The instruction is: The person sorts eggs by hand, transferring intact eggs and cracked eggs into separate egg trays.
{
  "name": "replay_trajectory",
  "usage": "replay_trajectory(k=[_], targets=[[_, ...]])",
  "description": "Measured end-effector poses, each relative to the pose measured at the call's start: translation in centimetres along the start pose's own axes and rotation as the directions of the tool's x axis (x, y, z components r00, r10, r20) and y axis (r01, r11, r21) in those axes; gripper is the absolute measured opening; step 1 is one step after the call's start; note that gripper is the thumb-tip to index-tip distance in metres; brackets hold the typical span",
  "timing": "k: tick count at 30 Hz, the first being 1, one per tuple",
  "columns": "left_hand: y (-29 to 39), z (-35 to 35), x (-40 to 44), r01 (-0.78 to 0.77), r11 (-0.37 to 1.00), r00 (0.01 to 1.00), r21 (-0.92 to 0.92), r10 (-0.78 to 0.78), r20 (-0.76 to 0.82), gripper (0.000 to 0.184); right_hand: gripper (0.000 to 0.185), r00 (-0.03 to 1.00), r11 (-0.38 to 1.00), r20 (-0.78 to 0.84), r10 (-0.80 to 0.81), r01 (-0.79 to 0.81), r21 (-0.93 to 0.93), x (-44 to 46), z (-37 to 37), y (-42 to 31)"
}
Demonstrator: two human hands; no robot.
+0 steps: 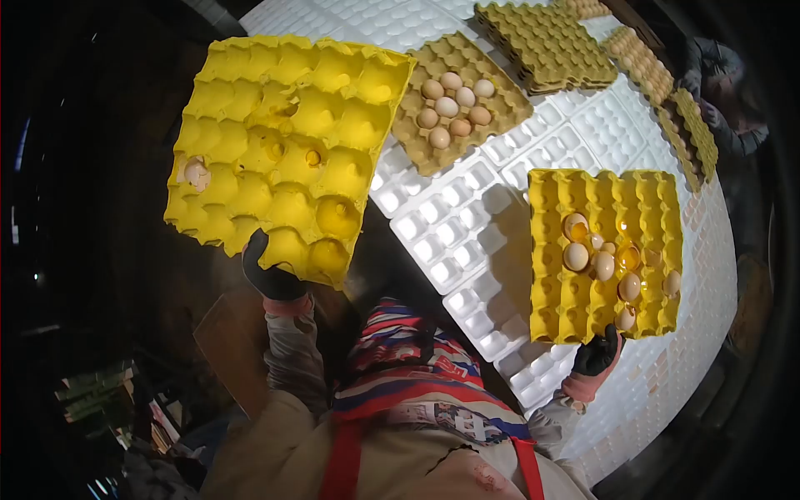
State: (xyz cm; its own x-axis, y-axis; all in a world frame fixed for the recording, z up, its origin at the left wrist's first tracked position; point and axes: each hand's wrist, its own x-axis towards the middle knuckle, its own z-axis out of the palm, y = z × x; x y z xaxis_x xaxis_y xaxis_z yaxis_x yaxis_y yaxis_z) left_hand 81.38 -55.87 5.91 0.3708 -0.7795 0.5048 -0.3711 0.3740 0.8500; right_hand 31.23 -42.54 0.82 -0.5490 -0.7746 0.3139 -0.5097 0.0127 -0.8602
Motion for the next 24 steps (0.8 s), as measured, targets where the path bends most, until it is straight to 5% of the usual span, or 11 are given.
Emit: replay_trajectory(k=[5, 9, 10, 11, 12, 13, 14, 17, 20, 23, 24], targets=[[-2.5, -11.6, -3.9, 0.189, 0.668, 0.811, -0.719, -0.519, -0.269, 0.022, 0.034, 0.989, 0.819, 0.136, 0.059, -0.126, 0.56, -0.4, 1.0, -3.0], [-4.5, -20.6, -6.5, 0.166, 0.761, 0.749, -0.627, -0.511, -0.422, 0.022, 0.033, 0.911, 0.55, 0.382, 0.153, -0.4, 0.733, -4.6, 8.2, -17.5], [-3.7, -21.5, -7.1, 0.151, 0.674, 0.742, -0.723, -0.561, -0.367, 0.026, 0.034, 0.922, 0.691, 0.386, 0.04, -0.305, 0.656, -6.6, 10.2, -19.6], [-5.7, -23.1, -9.9, 0.201, 0.974, 0.892, -0.109, -0.228, -0.39, 0.026, 0.033, 0.814, 0.527, 0.578, 0.062, -0.518, 0.674, -8.4, 15.0, -23.0], [-6.2, -22.8, -9.5, 0.24, 0.967, 0.874, -0.081, -0.252, -0.416, 0.024, 0.033, 0.658, 0.331, 0.749, 0.082, -0.727, 0.602, -10.3, 19.6, -26.5], [-11.7, -24.7, -11.6, 0.236, 0.829, 0.799, -0.507, -0.463, -0.384, 0.027, 0.034, 0.476, 0.156, 0.874, 0.097, -0.874, 0.459, -12.2, 24.3, -30.0], [-17.2, -26.5, -13.6, 0.114, 0.544, 0.684, -0.831, -0.65, -0.332, 0.03, 0.032, 0.393, 0.217, 0.916, 0.077, -0.903, 0.37, -14.9, 27.9, -31.0], [-16.1, -24.6, -15.9, 0.318, 0.548, 0.509, -0.774, -0.787, -0.348, 0.032, 0.042, 0.412, 0.746, 0.907, -0.086, -0.577, 0.333, -21.0, 36.1, -28.7], [-17.1, -22.7, -19.1, 0.549, 0.548, 0.394, -0.631, -0.836, -0.382, 0.033, 0.037, 0.216, 0.449, 0.972, -0.09, -0.862, 0.233, -23.0, 42.6, -27.7], [-23.7, -19.7, -19.5, 0.737, 0.533, 0.367, -0.416, -0.832, -0.416, 0.034, 0.031, 0.065, 0.476, 0.962, 0.264, -0.876, -0.071, -23.2, 47.2, -18.2], [-27.0, -18.5, -19.5, 0.782, 0.571, 0.436, -0.252, -0.789, -0.434, 0.035, 0.037, -0.081, 0.164, 0.927, 0.365, -0.975, -0.15, -22.2, 48.4, -14.2]])
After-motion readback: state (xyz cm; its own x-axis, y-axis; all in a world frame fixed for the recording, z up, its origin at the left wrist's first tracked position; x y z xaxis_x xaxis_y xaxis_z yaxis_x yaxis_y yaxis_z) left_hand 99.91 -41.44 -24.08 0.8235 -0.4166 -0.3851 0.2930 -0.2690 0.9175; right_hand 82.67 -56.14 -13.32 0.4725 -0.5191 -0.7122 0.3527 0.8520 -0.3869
